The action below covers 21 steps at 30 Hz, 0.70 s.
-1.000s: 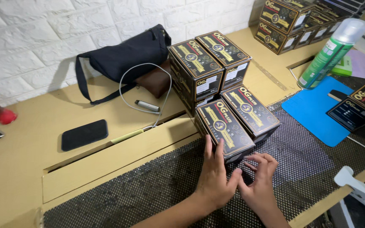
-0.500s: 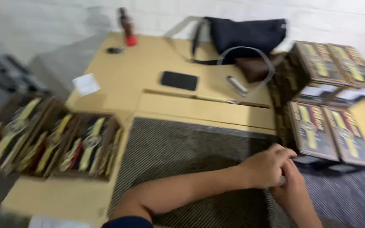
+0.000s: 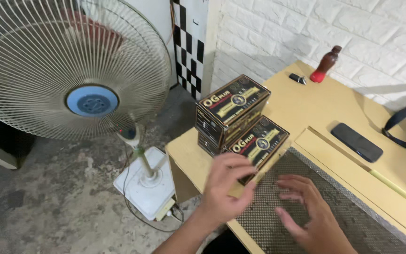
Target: The person removes a small black box from a plastic sleeve, places it on a table, and then stacks several similar boxes into a larger cardboard box. The person repeats this process with additional boxes, organizing them neatly inside the larger box.
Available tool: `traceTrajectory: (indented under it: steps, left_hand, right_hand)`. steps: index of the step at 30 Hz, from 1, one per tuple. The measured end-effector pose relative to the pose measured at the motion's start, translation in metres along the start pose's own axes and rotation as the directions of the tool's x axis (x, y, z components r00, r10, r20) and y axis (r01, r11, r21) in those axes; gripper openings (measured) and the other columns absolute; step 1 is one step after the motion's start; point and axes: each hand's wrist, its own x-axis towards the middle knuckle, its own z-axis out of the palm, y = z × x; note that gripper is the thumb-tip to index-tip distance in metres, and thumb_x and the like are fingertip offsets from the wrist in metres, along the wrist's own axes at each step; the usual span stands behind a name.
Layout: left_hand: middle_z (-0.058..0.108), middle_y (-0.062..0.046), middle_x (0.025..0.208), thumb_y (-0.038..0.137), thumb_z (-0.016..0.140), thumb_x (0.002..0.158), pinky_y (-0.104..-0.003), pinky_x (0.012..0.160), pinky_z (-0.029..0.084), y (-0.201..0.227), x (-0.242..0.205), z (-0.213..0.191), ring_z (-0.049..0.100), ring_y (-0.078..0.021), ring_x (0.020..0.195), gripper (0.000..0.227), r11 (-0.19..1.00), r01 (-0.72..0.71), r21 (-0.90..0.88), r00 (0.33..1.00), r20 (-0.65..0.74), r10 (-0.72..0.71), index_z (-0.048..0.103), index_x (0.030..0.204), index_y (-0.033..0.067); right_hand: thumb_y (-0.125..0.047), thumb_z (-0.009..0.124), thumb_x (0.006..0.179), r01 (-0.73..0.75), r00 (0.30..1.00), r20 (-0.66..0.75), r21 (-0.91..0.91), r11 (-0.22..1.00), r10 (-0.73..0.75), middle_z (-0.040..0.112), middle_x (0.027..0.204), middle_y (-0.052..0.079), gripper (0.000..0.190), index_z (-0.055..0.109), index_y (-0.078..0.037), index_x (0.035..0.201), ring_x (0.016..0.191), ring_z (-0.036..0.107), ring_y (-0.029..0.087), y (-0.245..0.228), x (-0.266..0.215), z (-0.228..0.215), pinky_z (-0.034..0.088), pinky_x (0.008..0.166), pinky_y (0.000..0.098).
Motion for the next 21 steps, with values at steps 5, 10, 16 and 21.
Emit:
traceTrajectory:
  steps: [5, 10, 16, 21]
  left_hand:
    - [0.018, -0.017, 0.155, 0.033, 0.090, 0.072, -0.056, 0.123, 0.032, -0.072, 0.017, -0.052, 0.026, -0.0359, 0.150, 0.106, 0.869, 0.413, 0.271, 0.910, -0.135, -0.391, 0.023, 0.151, 0.0082]
    - [0.016, -0.023, 0.167, 0.046, 0.091, 0.065, -0.055, 0.121, 0.029, -0.104, 0.039, -0.041, 0.021, -0.0381, 0.157, 0.134, 0.815, 0.565, 0.128, 0.810, 0.097, -0.578, 0.004, 0.161, 0.0135]
    - [0.041, -0.022, 0.145, 0.029, 0.090, 0.072, -0.052, 0.111, 0.045, -0.081, 0.002, -0.012, 0.047, -0.0383, 0.139, 0.113, 0.916, 0.372, 0.151, 0.928, -0.096, -0.361, 0.022, 0.161, 0.0132]
    - [0.038, -0.026, 0.141, 0.012, 0.082, 0.062, -0.051, 0.099, 0.063, -0.014, -0.044, -0.002, 0.057, -0.0440, 0.132, 0.087, 0.956, 0.292, 0.031, 0.947, -0.147, -0.285, 0.042, 0.139, 0.0180]
  right_hand:
    - [-0.004, 0.071, 0.086, -0.045, 0.999, 0.031, 0.230, 0.972, 0.039, 0.066, 0.131, 0.008, 0.058, 0.051, -0.013, 0.140, 0.111, 0.072, 0.019, 0.003, 0.071, 0.043, 0.060, 0.106, 0.0326]
    - [0.001, 0.066, 0.090, -0.019, 1.000, -0.015, 0.406, 0.913, 0.027, 0.056, 0.145, 0.010, 0.054, 0.044, -0.009, 0.138, 0.127, 0.064, 0.024, 0.022, 0.093, 0.067, 0.059, 0.102, 0.0341]
    - [0.001, 0.067, 0.088, -0.079, 0.994, -0.014, 0.541, 0.837, 0.104, 0.048, 0.154, 0.013, 0.073, 0.034, -0.012, 0.151, 0.129, 0.061, 0.026, 0.016, 0.074, 0.052, 0.058, 0.106, 0.0369]
    - [-0.036, 0.056, 0.096, -0.128, 0.988, 0.016, 0.621, 0.773, 0.150, 0.009, 0.171, 0.023, 0.094, -0.009, -0.026, 0.163, 0.138, 0.051, 0.038, 0.022, 0.020, 0.026, 0.059, 0.098, 0.0560]
